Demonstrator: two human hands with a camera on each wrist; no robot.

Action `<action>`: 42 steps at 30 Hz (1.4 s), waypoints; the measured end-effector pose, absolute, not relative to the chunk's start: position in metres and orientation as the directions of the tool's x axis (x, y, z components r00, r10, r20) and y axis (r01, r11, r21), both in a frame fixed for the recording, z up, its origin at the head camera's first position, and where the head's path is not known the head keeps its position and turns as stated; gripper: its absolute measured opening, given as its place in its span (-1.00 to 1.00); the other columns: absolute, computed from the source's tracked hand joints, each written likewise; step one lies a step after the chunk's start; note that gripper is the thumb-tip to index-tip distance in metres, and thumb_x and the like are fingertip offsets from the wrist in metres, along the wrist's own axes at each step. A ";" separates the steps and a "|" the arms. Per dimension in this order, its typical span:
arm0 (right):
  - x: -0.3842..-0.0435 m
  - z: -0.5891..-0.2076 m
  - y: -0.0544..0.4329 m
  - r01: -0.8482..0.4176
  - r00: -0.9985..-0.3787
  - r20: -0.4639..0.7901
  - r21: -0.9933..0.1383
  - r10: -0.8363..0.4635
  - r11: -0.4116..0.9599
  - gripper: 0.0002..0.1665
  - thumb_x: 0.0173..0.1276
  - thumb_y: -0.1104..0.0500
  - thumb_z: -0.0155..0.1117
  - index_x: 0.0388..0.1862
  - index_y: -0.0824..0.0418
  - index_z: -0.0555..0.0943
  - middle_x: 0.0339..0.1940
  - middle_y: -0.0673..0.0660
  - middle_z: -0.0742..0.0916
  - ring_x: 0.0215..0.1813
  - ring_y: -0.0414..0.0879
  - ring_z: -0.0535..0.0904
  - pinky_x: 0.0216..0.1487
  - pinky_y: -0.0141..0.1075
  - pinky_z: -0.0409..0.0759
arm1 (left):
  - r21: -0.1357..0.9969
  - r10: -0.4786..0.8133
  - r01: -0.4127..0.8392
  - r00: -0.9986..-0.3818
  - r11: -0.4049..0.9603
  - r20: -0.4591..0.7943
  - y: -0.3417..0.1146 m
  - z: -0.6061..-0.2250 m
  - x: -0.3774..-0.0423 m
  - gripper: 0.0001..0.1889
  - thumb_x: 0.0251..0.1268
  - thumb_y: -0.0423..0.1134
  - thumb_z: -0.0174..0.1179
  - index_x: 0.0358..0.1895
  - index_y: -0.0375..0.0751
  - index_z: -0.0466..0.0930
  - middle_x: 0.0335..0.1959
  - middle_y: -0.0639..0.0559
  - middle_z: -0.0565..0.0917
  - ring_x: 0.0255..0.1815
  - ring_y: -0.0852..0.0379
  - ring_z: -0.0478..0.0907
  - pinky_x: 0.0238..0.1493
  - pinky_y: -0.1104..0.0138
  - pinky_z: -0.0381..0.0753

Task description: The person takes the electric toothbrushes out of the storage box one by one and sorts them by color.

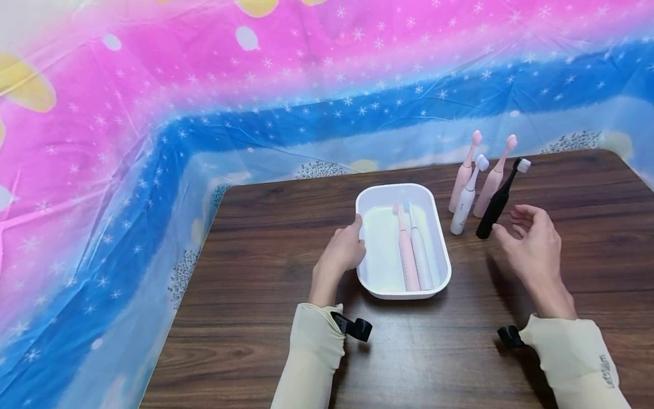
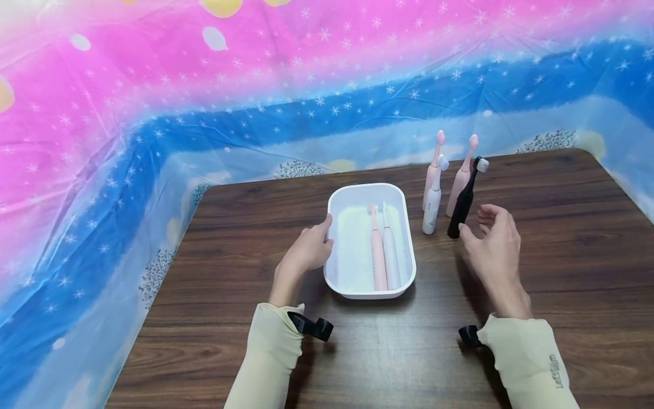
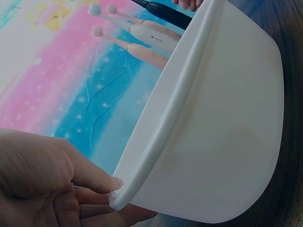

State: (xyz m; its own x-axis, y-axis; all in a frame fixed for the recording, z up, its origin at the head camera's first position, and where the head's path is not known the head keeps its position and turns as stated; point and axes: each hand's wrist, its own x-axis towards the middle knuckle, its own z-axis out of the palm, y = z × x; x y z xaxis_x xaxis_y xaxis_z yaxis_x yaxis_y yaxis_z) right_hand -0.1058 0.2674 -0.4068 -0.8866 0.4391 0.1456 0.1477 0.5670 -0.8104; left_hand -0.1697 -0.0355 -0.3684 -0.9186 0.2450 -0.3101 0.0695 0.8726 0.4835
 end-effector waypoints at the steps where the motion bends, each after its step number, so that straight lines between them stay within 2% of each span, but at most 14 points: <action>1: -0.105 -0.406 0.268 0.148 -0.886 0.147 -0.810 0.440 0.568 -0.30 0.34 0.08 0.23 0.36 0.33 0.27 0.24 0.32 0.50 0.25 0.20 0.46 0.25 -0.15 0.43 | 0.483 0.242 0.066 -0.918 0.873 -0.313 -0.036 -0.368 -0.170 -0.39 0.49 -0.28 -0.18 0.54 -0.11 -0.09 0.46 -0.10 0.27 0.42 -0.02 0.26 0.24 0.13 0.36; 8: -0.095 -0.399 0.267 0.136 -0.883 0.173 -0.796 0.437 0.590 -0.32 0.34 0.05 0.23 0.36 0.27 0.32 0.21 0.29 0.57 0.20 0.13 0.52 0.16 -0.40 0.47 | 0.483 0.234 0.057 -0.920 0.874 -0.316 -0.036 -0.366 -0.169 -0.39 0.50 -0.27 -0.17 0.54 -0.10 -0.09 0.46 -0.09 0.27 0.43 0.00 0.25 0.27 0.13 0.36; 12: -0.089 -0.393 0.263 0.116 -0.876 0.199 -0.796 0.438 0.594 -0.35 0.31 0.07 0.26 0.33 0.25 0.36 0.17 0.26 0.60 0.12 -0.16 0.56 0.09 -0.57 0.46 | 0.486 0.235 0.058 -0.920 0.872 -0.312 -0.037 -0.367 -0.169 -0.39 0.49 -0.27 -0.17 0.54 -0.10 -0.10 0.46 -0.09 0.27 0.45 -0.02 0.22 0.29 0.12 0.34; 16: -0.084 -0.386 0.257 0.069 -0.878 0.235 -0.799 0.417 0.597 -0.38 0.29 0.09 0.30 0.29 0.25 0.40 0.12 0.23 0.62 -0.04 -0.52 0.49 -0.01 -0.69 0.43 | 0.491 0.237 0.057 -0.920 0.869 -0.312 -0.038 -0.368 -0.169 -0.39 0.49 -0.27 -0.17 0.54 -0.10 -0.10 0.46 -0.10 0.27 0.45 -0.02 0.22 0.29 0.12 0.34; 20: -0.082 -0.380 0.247 0.013 -0.879 0.267 -0.815 0.395 0.579 -0.39 0.26 0.15 0.33 0.25 0.29 0.41 0.08 0.24 0.62 -0.09 -0.63 0.44 -0.05 -0.73 0.42 | 0.492 0.238 0.059 -0.921 0.869 -0.310 -0.038 -0.368 -0.169 -0.39 0.49 -0.28 -0.17 0.54 -0.11 -0.10 0.46 -0.10 0.27 0.45 -0.03 0.22 0.29 0.12 0.33; 27: -0.082 -0.377 0.231 -0.043 -0.876 0.295 -0.835 0.381 0.548 -0.42 0.23 0.24 0.34 0.22 0.33 0.43 0.07 0.24 0.62 -0.06 -0.58 0.47 -0.03 -0.73 0.41 | 0.480 0.237 0.062 -0.920 0.875 -0.312 -0.037 -0.370 -0.170 -0.39 0.50 -0.27 -0.18 0.54 -0.11 -0.10 0.46 -0.10 0.27 0.45 -0.02 0.20 0.30 0.12 0.32; 37: -0.089 -0.377 0.206 -0.149 -0.874 0.378 -0.806 0.305 0.573 -0.47 0.19 0.31 0.35 0.14 0.40 0.45 0.02 0.25 0.64 -0.03 -0.50 0.48 0.01 -0.71 0.41 | 0.474 0.239 0.065 -0.918 0.878 -0.317 -0.036 -0.369 -0.171 -0.39 0.50 -0.27 -0.18 0.54 -0.11 -0.11 0.46 -0.08 0.27 0.42 0.01 0.26 0.20 0.16 0.37; 39: -0.092 -0.377 0.201 -0.156 -0.876 0.387 -0.791 0.287 0.592 -0.47 0.18 0.32 0.36 0.12 0.40 0.46 0.01 0.25 0.65 0.00 -0.38 0.54 -0.01 -0.74 0.38 | 0.474 0.244 0.071 -0.917 0.878 -0.315 -0.036 -0.369 -0.171 -0.39 0.50 -0.27 -0.18 0.54 -0.11 -0.11 0.46 -0.08 0.27 0.42 0.01 0.26 0.19 0.17 0.37; 42: -0.097 -0.378 0.193 -0.150 -0.890 0.379 -0.769 0.255 0.621 -0.47 0.18 0.30 0.36 0.13 0.39 0.45 0.02 0.26 0.65 0.04 -0.08 0.61 0.01 -0.71 0.39 | 0.481 0.249 0.074 -0.917 0.874 -0.312 -0.036 -0.368 -0.170 -0.39 0.49 -0.28 -0.19 0.54 -0.12 -0.11 0.46 -0.09 0.27 0.42 0.02 0.27 0.18 0.17 0.37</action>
